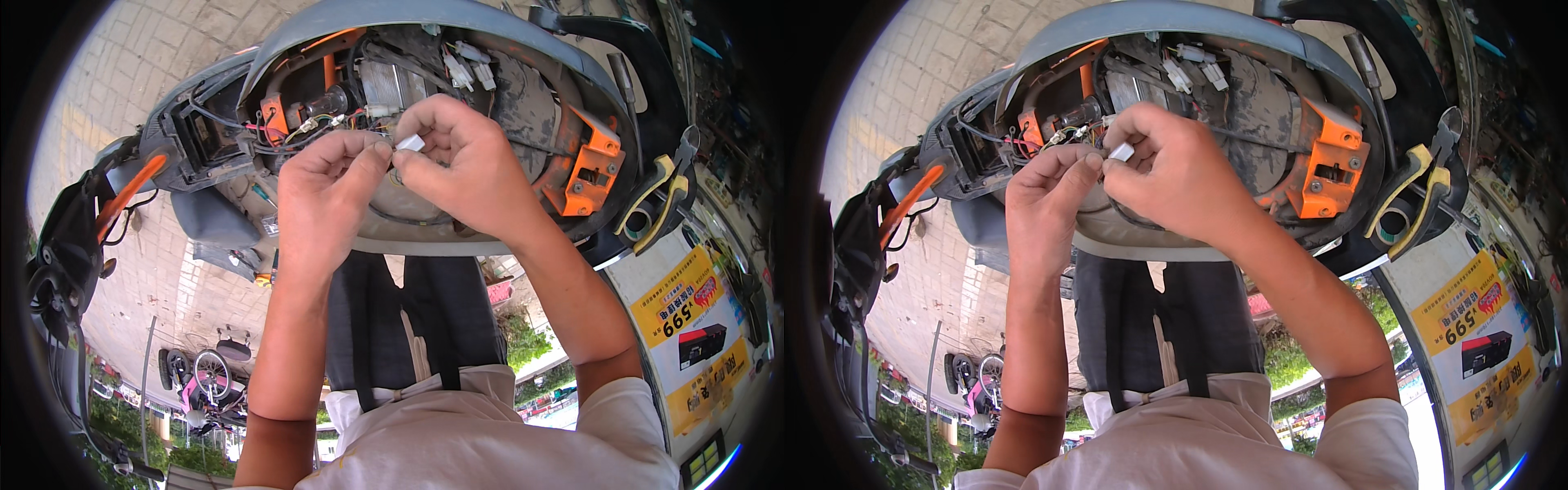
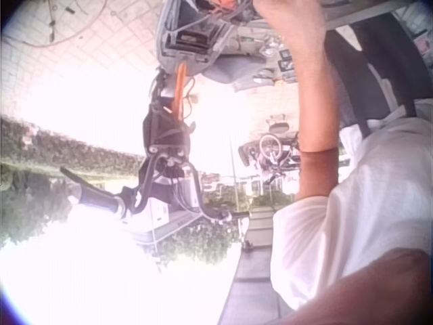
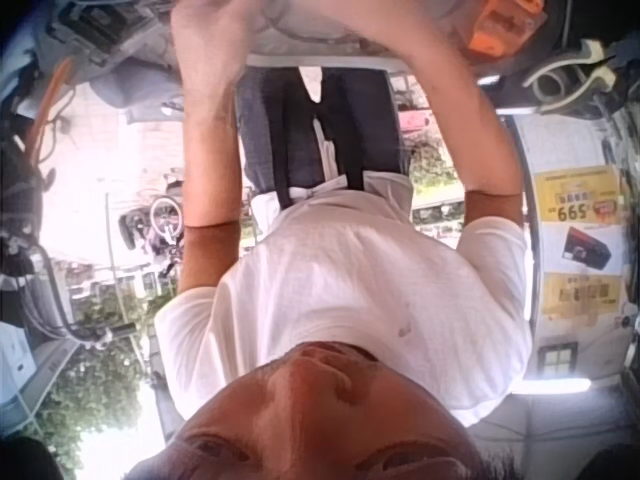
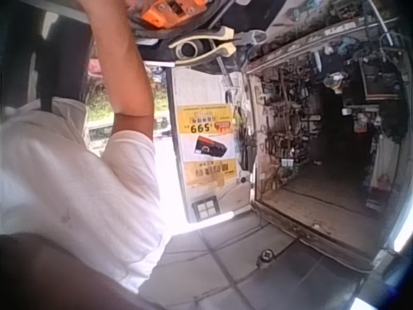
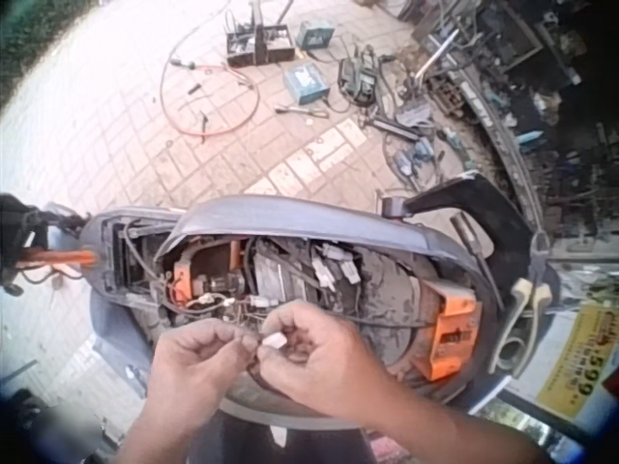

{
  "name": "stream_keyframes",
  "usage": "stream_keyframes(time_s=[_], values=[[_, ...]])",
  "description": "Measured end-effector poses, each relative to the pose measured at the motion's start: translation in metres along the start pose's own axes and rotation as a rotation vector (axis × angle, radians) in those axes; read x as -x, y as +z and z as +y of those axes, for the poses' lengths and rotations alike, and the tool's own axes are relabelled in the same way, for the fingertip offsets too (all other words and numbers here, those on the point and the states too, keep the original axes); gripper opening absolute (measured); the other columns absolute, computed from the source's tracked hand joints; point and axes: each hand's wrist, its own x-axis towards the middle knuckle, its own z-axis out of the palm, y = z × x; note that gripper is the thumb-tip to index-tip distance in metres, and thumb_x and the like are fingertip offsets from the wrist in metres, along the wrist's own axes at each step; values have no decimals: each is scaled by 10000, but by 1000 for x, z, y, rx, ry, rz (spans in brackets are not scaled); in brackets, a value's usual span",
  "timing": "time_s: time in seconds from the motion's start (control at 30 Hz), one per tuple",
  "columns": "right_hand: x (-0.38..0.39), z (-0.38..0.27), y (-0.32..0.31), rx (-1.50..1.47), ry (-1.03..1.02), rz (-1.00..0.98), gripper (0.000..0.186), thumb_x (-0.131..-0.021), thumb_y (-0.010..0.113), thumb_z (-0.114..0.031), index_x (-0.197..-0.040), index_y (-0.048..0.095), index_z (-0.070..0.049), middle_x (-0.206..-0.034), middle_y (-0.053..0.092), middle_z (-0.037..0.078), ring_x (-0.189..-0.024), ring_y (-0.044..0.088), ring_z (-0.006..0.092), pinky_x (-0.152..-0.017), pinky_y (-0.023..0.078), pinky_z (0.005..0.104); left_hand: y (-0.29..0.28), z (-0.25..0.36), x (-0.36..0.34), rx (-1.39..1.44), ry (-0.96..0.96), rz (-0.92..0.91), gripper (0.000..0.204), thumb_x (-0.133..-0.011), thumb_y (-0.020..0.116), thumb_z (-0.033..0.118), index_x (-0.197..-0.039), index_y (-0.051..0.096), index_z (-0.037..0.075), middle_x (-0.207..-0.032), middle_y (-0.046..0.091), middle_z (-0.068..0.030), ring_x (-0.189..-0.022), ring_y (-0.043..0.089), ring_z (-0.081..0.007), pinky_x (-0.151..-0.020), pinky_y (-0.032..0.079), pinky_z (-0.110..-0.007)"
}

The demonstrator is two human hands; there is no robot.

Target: The person repairs the electrical wiring of a scooter by stripping wire ends with pliers, twisting them together, and securing the connections with electrical tape. The person also handles a white connector and organizes the wires within the scooter's exposed frame.

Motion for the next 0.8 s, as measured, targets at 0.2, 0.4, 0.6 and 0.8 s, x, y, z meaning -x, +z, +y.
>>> stream_keyframes(time_s=[0.2, 0.4, 0.6, 0.8], values=[[-1, 9, 12, -390, 98, -132, 243, -823, 673, -80, -1024, 596, 33, -848, 605, 18, -758, 563, 62, -672, 483, 221, -14, -1, 9, -236, 288, 63, 105, -819, 658, -20, -919, 688, -31, -895, 645, -95, -757, 633, -124, -728, 515, -250], [12, 3, 18, -165, 30, -171, 236, -830, 638, 9, -1061, 590, 25, -1011, 608, 40, -958, 577, 98, -851, 484, 272, -22, -6, 26, -541, 422, 127, 107, -781, 692, 0, -888, 683, -7, -835, 666, -128, -723, 656, -211, -685, 511, -289], [50, 15, 22, -7, -169, -17, 186, -753, 661, -22, -931, 615, 3, -897, 660, 108, -826, 646, 233, -760, 512, 319, -6, -16, 60, -675, 487, 180, 100, -767, 691, -18, -850, 637, -2, -821, 662, -139, -716, 641, -263, -675, 504, -318], [86, 28, 20, 180, -263, 9, 166, -761, 675, 16, -907, 597, -3, -1011, 628, 128, -857, 637, 328, -785, 508, 384, 5, -53, 87, -334, 126, 188, 82, -831, 666, 5, -896, 635, -33, -827, 673, -89, -745, 626, -152, -716, 496, -270]])
